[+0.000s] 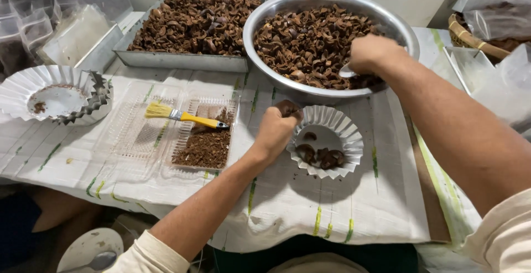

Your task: Packing dried plant husks from a large bowl into small plastic bags and paper liners using a spoon

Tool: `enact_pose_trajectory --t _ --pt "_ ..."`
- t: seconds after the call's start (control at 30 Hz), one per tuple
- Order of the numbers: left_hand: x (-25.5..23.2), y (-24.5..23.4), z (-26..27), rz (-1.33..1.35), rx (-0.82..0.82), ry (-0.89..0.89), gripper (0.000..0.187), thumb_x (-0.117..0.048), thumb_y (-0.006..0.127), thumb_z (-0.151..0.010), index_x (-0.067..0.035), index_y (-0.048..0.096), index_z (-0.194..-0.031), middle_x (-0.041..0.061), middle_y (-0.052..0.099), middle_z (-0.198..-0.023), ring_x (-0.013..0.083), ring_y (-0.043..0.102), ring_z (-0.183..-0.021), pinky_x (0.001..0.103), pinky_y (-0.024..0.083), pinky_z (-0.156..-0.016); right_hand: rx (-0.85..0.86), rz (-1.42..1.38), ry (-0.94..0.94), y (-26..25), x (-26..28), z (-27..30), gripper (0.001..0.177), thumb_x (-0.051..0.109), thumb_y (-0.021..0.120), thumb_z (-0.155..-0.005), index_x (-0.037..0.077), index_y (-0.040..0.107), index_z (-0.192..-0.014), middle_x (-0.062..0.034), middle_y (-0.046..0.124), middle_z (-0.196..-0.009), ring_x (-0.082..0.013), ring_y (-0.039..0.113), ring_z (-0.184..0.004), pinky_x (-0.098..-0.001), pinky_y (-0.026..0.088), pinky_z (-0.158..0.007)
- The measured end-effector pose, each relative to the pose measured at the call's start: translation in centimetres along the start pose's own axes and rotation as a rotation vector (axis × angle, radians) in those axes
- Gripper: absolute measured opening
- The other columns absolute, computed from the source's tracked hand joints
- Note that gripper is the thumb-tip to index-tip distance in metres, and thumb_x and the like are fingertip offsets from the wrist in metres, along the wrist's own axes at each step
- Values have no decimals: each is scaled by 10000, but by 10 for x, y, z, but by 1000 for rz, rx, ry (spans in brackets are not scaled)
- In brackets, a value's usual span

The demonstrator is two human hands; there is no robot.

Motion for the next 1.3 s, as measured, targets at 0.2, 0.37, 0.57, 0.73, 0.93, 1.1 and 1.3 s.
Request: enact_pose_trajectory --t 0.2,0.37,0.57,0.73,0.93,1.1,1.3 --pt "-7 -9 -8 -153 -101 -39 247 -281 683 -811 -59 726 -714 122 611 -631 276 581 -664 417 483 -683 114 -108 -272 0 54 -4 417 105 515 -908 -50 755 -1211 -355 722 -1159 -538 675 -1102 -644 523 -925" --pt "-32 -14 3 -170 -127 -8 256 -289 685 -804 -46 746 -751 159 644 -664 304 628 -704 446 497 -696 164 -120 -306 -20 82 46 528 55 418 -886 -56 692 -1324 -376 661 -1290 -554 599 -1242 -666 451 -1053" --pt "9 -6 -4 -140 -62 -55 278 -316 671 -844 -68 768 -926 168 692 -799 326 672 -841 460 519 -796 305 -425 -301 -15 72 43 644 -13 342 -787 -4 739 -1294 -325 672 -1317 -548 579 -1254 -603 430 -1092" --pt "11 -6 -3 -122 -54 -30 278 -289 675 -854 -69 766 -999 158 702 -851 284 654 -871 440 519 -800 346 -569 -282 -11 62 33 588 -54 385 -819 -39 709 -1310 -344 607 -1395 -580 503 -1303 -629 358 -1118" --pt "14 0 -9 -83 -48 -3 239 -281 678 -861 -89 761 -978 118 697 -840 236 630 -873 402 508 -800 317 -712 -259 -32 56 37 513 -57 433 -794 20 788 -1157 -262 717 -1152 -368 620 -974 -490 482 -818" --pt "1 -3 -4 -77 -44 2 225 -277 680 -864 -94 752 -974 98 677 -833 227 608 -861 391 498 -796 324 -838 -243 -40 60 65 467 -76 385 -910 -57 741 -1211 -205 672 -1126 -262 500 -867 -387 410 -711" --pt "-16 -5 2 1 23 13 127 -174 619 -914 -92 711 -941 91 678 -904 223 596 -924 387 493 -857 337 -853 -212 -53 59 71 410 -74 416 -976 -28 728 -1238 -98 672 -1077 -163 436 -766 -284 344 -597"
Point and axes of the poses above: each hand's wrist, its own z-axis away from the middle knuckle, its own y-axis out of the palm, x = y × z, the point moved 8 cm from there along -z, towards the middle knuckle
